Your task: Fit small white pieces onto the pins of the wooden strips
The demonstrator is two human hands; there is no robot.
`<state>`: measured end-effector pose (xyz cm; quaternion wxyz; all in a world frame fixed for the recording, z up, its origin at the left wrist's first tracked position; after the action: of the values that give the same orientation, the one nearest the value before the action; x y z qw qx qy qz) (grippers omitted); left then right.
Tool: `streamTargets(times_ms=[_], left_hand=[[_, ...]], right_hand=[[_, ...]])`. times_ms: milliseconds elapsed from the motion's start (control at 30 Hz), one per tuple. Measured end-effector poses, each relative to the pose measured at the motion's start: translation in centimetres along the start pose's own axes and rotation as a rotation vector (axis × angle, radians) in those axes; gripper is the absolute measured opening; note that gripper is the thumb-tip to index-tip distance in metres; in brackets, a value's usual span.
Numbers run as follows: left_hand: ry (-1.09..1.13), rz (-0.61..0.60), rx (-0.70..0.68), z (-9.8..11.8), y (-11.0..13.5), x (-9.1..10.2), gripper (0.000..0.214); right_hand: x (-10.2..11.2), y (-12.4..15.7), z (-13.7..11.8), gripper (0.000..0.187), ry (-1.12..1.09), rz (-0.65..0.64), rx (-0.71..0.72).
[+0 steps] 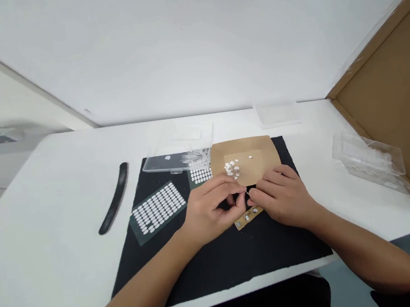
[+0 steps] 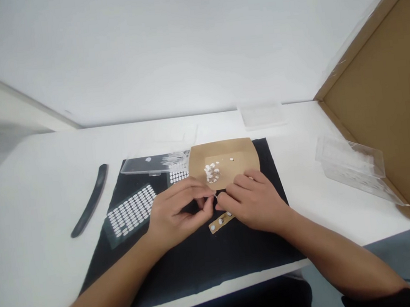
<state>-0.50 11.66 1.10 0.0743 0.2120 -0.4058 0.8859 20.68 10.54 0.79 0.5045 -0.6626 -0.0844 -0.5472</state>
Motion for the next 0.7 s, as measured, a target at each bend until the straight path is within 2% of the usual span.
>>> streamTargets(times_ms=[200, 700], left_hand=[[-0.006, 0.023, 0.054, 0.28, 0.15, -0.23, 0.009], [-0.019, 0.046, 0.058, 0.62, -0.05, -0.16, 0.008]], right_hand=[[-0.18, -0.01, -0.14, 0.025, 0.005, 0.005, -0.004], [-0.28, -0.02, -0.25, 0.024, -0.019, 0.021, -0.017]])
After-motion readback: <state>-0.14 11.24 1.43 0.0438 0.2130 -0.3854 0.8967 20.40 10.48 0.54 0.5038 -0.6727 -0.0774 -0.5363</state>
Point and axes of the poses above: each hand's wrist, its own y-axis away from the middle knuckle, its own x-axis out of the back of the hand, z = x × y, the point moved 1 cm from there along -y, towards the middle knuckle, and after that the axes turned 3 degrees about z, right-handed, at the moved point
